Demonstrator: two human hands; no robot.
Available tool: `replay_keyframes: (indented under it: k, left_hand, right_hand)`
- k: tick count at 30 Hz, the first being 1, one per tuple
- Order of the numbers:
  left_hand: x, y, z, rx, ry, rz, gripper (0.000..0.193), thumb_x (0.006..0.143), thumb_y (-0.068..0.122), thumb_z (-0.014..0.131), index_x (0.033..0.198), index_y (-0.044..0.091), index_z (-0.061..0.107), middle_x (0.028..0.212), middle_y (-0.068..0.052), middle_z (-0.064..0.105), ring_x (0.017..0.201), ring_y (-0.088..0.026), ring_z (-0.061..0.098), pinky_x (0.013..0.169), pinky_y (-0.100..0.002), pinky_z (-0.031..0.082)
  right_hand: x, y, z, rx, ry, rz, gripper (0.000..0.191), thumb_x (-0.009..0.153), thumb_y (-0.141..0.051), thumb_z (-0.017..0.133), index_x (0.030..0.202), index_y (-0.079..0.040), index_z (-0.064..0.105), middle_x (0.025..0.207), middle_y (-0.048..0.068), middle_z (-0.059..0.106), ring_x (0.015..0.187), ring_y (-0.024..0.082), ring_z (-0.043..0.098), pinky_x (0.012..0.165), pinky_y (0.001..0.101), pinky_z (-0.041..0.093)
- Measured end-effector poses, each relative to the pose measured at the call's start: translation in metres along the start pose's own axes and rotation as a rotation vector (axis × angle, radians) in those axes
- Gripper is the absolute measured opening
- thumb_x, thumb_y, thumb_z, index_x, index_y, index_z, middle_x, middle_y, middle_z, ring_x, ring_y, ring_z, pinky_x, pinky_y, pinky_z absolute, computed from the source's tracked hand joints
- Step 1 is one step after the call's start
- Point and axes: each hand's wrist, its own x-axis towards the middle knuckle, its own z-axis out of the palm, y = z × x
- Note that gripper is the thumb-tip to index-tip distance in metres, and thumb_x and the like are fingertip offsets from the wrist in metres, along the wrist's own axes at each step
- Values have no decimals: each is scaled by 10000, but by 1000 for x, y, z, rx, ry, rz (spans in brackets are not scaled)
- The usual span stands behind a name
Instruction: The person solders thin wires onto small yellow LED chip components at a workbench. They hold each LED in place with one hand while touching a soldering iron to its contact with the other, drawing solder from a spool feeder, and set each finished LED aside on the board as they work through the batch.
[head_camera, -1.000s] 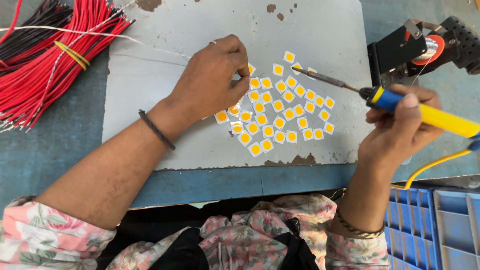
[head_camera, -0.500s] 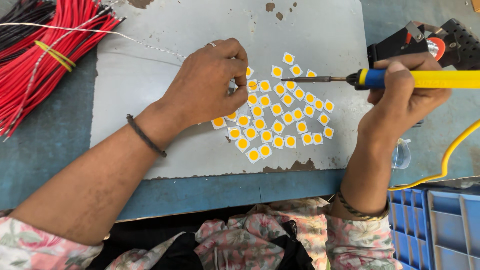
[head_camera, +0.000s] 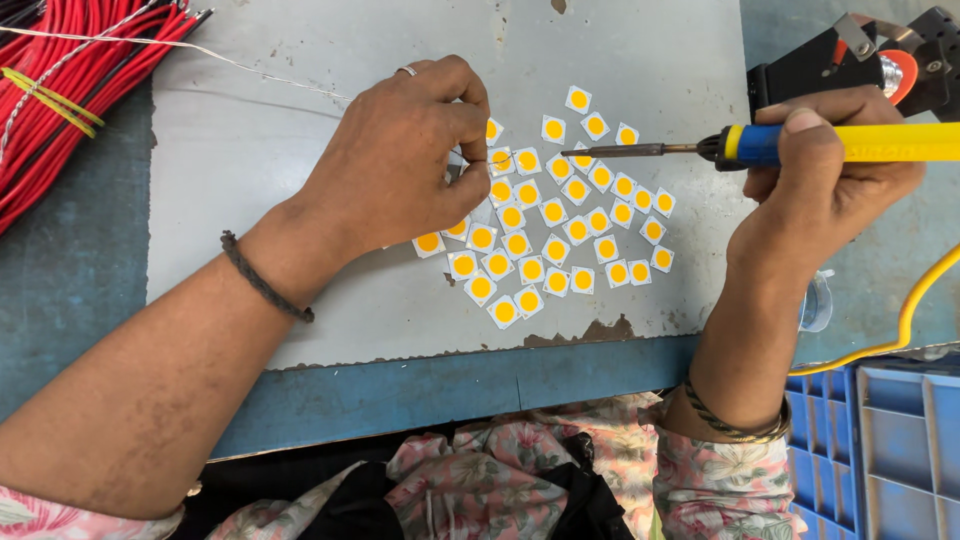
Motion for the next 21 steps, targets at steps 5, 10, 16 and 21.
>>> replay_keyframes:
  k: [5,10,16,21]
  left_hand:
    - [0,1,0,10,12,13,67,796,62,760,793,32,700,1034,-64,651,964,-267,643,790,-402,539]
    - [0,0,-1,21,19,25,74,787,60,763,775,36,695,1038,-66,650,968,-268,644,797,-403,541]
    - [-1,1,-1,9,24,9,70,812,56,760,799,30,696,1055,-62,650,978,-258,644,793,-396,537]
    - [-1,1,-2,23,9,15,69,789,61,767,773,49,702,1051,-60,656,955,-263,637,787,-401,535]
  right_hand:
    - [-1,1,1,25,0,-1,215,1069,-104,598,920,49,568,772,89,548,504,117,427,470,245,386]
    - [-1,2,0,21,-11,2,187,1057,-105,594,939,40,582,744,77,523,494,112,421,464,236,382]
    - [0,5,-2,124,32,-38,214,1073,-109,590,933,51,563,780,108,576,500,125,425,461,244,355]
    - [-4,2,5,187,-18,19,214,1080,-122,592,955,50,575,792,110,586,510,128,456,461,237,360]
